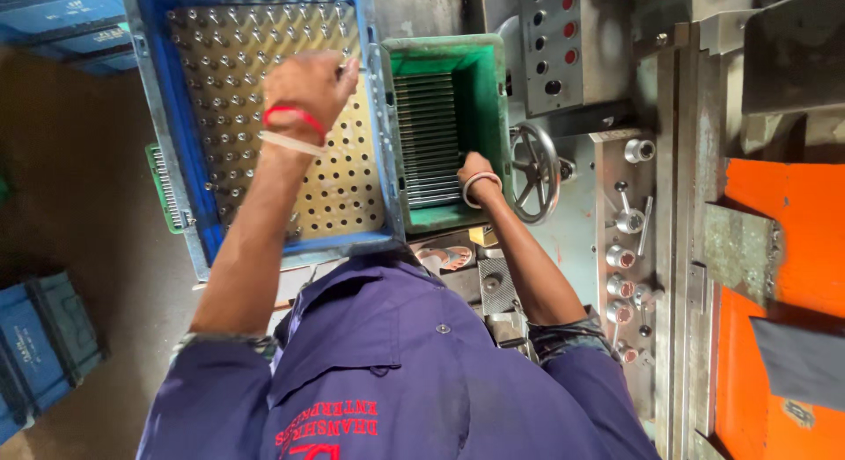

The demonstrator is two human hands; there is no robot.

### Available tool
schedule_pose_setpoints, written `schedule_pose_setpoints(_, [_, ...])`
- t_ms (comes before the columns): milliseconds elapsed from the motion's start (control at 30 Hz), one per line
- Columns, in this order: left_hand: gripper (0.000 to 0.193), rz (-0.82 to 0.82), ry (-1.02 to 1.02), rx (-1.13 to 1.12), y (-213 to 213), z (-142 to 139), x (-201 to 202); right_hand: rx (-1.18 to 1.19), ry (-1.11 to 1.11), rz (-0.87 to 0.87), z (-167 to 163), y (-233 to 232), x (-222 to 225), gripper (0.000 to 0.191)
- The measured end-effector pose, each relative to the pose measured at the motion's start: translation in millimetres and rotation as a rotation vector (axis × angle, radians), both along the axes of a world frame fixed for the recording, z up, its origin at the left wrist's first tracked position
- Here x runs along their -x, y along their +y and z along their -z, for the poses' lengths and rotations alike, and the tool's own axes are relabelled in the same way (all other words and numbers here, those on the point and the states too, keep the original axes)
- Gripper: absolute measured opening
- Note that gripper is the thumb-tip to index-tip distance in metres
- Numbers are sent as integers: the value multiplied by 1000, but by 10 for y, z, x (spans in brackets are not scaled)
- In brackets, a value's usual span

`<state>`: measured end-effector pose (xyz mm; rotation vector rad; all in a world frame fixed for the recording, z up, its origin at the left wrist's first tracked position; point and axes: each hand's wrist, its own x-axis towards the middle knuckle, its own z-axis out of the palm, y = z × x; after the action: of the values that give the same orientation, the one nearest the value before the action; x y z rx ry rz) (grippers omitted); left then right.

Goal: The person operates a metal forming machine by inserting metal rods into the machine, pulling a lever to activate the forming process, and then removing the formed metal pieces. They place the finished pieces into a green tray and repeat the process multiple times.

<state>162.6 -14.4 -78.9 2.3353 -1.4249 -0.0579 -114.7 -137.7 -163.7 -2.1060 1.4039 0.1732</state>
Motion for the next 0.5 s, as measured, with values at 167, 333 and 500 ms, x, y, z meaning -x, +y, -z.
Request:
schedule_pose_setpoints(167, [38,143,550,120,366,-431,84,-430,-726,127,-509,-69,61,23])
schedule_pose_setpoints(333, [41,162,1332,190,236,-293,484,-687,-731,-37,-1329,177,236,32])
schedule_pose_setpoints(500, [40,92,1594,168,37,78,832,-392,-721,-128,-1622,468,580,24])
